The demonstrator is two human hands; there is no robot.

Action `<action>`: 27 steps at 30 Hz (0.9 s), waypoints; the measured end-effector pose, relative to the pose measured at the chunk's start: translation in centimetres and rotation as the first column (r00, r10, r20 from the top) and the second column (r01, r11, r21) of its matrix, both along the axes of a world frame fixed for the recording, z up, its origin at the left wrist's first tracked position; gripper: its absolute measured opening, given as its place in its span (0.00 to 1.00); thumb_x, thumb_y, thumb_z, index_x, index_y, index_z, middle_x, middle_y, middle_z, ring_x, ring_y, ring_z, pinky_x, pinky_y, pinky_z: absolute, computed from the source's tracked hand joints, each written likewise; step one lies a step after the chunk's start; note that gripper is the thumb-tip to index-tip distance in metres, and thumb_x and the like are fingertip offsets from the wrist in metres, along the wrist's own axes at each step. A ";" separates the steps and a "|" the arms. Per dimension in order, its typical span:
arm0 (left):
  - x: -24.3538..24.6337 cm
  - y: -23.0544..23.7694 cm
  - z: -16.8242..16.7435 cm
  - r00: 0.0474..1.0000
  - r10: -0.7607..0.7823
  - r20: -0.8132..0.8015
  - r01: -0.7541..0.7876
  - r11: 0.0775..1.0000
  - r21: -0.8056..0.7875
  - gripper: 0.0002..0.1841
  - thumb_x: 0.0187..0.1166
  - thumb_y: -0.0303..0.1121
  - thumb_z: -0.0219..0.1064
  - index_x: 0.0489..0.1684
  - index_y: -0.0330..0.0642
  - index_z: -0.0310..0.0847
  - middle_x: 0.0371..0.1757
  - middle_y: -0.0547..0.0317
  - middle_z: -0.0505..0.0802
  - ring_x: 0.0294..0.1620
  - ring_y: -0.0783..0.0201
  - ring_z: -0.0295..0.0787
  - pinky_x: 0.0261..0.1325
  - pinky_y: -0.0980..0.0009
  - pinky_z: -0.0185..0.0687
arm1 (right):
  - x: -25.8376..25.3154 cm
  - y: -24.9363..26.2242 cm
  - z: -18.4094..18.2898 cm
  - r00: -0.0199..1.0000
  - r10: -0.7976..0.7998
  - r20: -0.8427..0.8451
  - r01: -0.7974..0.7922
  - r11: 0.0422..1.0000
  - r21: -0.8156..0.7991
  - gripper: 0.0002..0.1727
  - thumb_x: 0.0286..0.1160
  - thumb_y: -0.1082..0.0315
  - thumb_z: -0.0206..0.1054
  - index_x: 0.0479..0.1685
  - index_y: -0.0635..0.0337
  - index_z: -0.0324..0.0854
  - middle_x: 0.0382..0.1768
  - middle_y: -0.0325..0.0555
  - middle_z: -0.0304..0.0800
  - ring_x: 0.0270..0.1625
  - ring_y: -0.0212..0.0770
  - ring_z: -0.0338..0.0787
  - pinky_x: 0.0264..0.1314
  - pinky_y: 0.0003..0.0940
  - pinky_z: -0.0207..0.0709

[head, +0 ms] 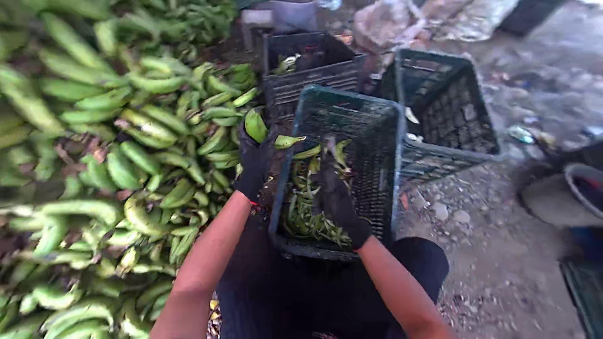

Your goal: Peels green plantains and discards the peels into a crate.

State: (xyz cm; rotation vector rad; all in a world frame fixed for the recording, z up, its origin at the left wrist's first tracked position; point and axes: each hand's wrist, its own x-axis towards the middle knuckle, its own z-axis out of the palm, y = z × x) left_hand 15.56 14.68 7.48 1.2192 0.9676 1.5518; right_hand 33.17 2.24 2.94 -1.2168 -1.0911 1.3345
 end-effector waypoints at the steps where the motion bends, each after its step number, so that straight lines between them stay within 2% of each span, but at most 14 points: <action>1: 1.6 -0.2 -0.3 0.999 -0.032 -0.010 0.032 0.999 0.034 0.42 0.73 0.28 0.76 0.85 0.34 0.50 0.68 0.51 0.83 0.65 0.66 0.86 0.69 0.68 0.85 | -0.1 -0.4 -0.3 0.999 -0.031 -0.012 0.031 0.999 -0.035 0.34 0.93 0.46 0.34 0.71 0.68 0.70 0.18 0.39 0.83 0.17 0.35 0.84 0.24 0.32 0.85; 3: 4.0 -1.5 -1.1 0.994 -0.075 -0.081 0.080 0.995 0.063 0.40 0.74 0.28 0.75 0.84 0.33 0.53 0.67 0.52 0.83 0.64 0.68 0.85 0.69 0.71 0.83 | 0.3 -1.1 -0.9 0.996 -0.071 -0.046 0.067 0.993 -0.098 0.32 0.94 0.48 0.34 0.62 0.69 0.73 0.16 0.38 0.82 0.16 0.33 0.84 0.22 0.29 0.85; 5: 5.0 -3.3 -2.6 0.970 -0.093 -0.225 0.103 0.994 0.032 0.37 0.77 0.32 0.73 0.85 0.41 0.58 0.69 0.55 0.85 0.64 0.71 0.85 0.68 0.71 0.82 | 0.9 -1.5 -0.5 0.993 -0.114 -0.031 0.112 0.991 -0.070 0.32 0.94 0.48 0.35 0.59 0.69 0.74 0.15 0.37 0.82 0.15 0.31 0.83 0.23 0.28 0.84; 8: 5.8 -5.1 -4.8 0.945 -0.167 -0.280 0.155 0.986 -0.068 0.36 0.79 0.37 0.72 0.86 0.50 0.58 0.67 0.59 0.85 0.60 0.71 0.86 0.65 0.67 0.83 | 1.7 -2.8 3.7 0.968 -0.252 0.007 0.247 0.951 0.189 0.33 0.93 0.44 0.37 0.66 0.65 0.74 0.19 0.36 0.83 0.16 0.31 0.81 0.23 0.30 0.82; 10: 7.1 -5.3 -5.4 0.958 -0.199 -0.205 0.196 0.980 -0.032 0.34 0.79 0.33 0.72 0.83 0.42 0.59 0.61 0.62 0.86 0.57 0.74 0.86 0.64 0.72 0.84 | 2.2 -3.8 6.4 0.948 -0.303 -0.100 0.315 0.833 0.455 0.31 0.92 0.43 0.43 0.65 0.61 0.76 0.21 0.35 0.84 0.17 0.30 0.81 0.21 0.28 0.82; 12: 8.2 -5.3 -5.4 0.972 -0.191 -0.135 0.198 0.979 0.045 0.32 0.76 0.28 0.72 0.79 0.36 0.60 0.57 0.62 0.88 0.56 0.75 0.87 0.63 0.74 0.85 | 2.2 -3.6 6.1 0.936 -0.301 -0.184 0.353 0.790 0.501 0.32 0.88 0.36 0.47 0.58 0.58 0.78 0.19 0.34 0.85 0.17 0.31 0.84 0.21 0.31 0.84; 14: 8.0 -5.7 -5.1 0.962 -0.218 -0.164 0.235 0.967 0.095 0.32 0.79 0.30 0.71 0.82 0.43 0.59 0.60 0.65 0.86 0.57 0.76 0.86 0.63 0.75 0.84 | 2.1 -3.9 0.8 0.963 -0.268 0.011 0.260 0.942 0.210 0.35 0.90 0.37 0.44 0.57 0.63 0.76 0.19 0.40 0.82 0.17 0.35 0.83 0.22 0.33 0.84; 15: 7.7 -6.2 -5.2 0.958 -0.214 -0.190 0.234 0.968 0.090 0.34 0.81 0.32 0.71 0.84 0.46 0.57 0.63 0.64 0.86 0.58 0.74 0.86 0.63 0.73 0.85 | 2.3 -4.6 -2.4 0.984 -0.137 0.112 0.146 0.986 -0.079 0.36 0.92 0.37 0.40 0.55 0.64 0.77 0.21 0.44 0.81 0.19 0.39 0.83 0.25 0.37 0.84; 17: 7.1 -5.8 -4.9 0.960 -0.187 -0.210 0.203 0.978 0.057 0.35 0.80 0.34 0.72 0.86 0.49 0.58 0.66 0.61 0.86 0.59 0.71 0.87 0.63 0.68 0.86 | 2.0 -4.8 -5.9 0.992 0.062 0.106 -0.002 0.869 -0.494 0.41 0.90 0.33 0.34 0.54 0.64 0.78 0.25 0.47 0.81 0.22 0.42 0.83 0.27 0.41 0.83; 18: 7.0 -5.1 -4.2 0.962 -0.178 -0.205 0.189 0.981 0.034 0.35 0.80 0.34 0.72 0.86 0.48 0.58 0.67 0.61 0.86 0.58 0.72 0.87 0.62 0.69 0.86 | 2.2 -4.1 -5.7 0.993 0.084 0.086 -0.027 0.850 -0.527 0.42 0.90 0.33 0.33 0.58 0.64 0.77 0.25 0.46 0.80 0.21 0.41 0.83 0.26 0.39 0.83; 20: 6.4 -4.9 -3.3 0.968 -0.176 -0.178 0.167 0.984 -0.064 0.37 0.80 0.37 0.71 0.88 0.46 0.56 0.69 0.60 0.84 0.60 0.73 0.85 0.64 0.70 0.84 | 2.8 -3.3 -4.3 0.989 0.063 0.136 -0.004 0.919 -0.393 0.37 0.93 0.40 0.33 0.67 0.64 0.74 0.24 0.42 0.82 0.20 0.35 0.82 0.25 0.33 0.81; 23: 6.4 -3.8 -2.8 0.985 -0.125 -0.116 0.109 0.984 -0.141 0.30 0.87 0.46 0.57 0.81 0.35 0.60 0.54 0.60 0.87 0.49 0.76 0.87 0.56 0.75 0.86 | 5.6 -1.6 -1.7 0.918 -0.002 0.397 0.049 0.993 -0.108 0.32 0.93 0.43 0.44 0.85 0.53 0.65 0.57 0.52 0.90 0.51 0.44 0.91 0.53 0.48 0.85; 25: 5.8 -3.5 -3.1 0.973 -0.187 -0.135 0.164 0.973 -0.161 0.33 0.92 0.53 0.39 0.84 0.35 0.59 0.61 0.55 0.86 0.57 0.73 0.85 0.65 0.70 0.83 | 7.0 0.0 -1.4 0.805 -0.035 0.593 -0.013 0.997 0.075 0.34 0.89 0.39 0.49 0.90 0.42 0.62 0.73 0.53 0.82 0.68 0.52 0.86 0.66 0.59 0.80; 27: 5.7 -3.3 -3.3 0.971 -0.236 -0.049 0.224 0.957 -0.185 0.33 0.93 0.54 0.32 0.80 0.38 0.64 0.56 0.55 0.87 0.54 0.70 0.87 0.60 0.66 0.86 | 7.5 1.0 -1.4 0.702 -0.031 0.711 -0.106 0.983 0.148 0.33 0.88 0.47 0.56 0.92 0.41 0.61 0.79 0.60 0.75 0.77 0.65 0.76 0.75 0.70 0.69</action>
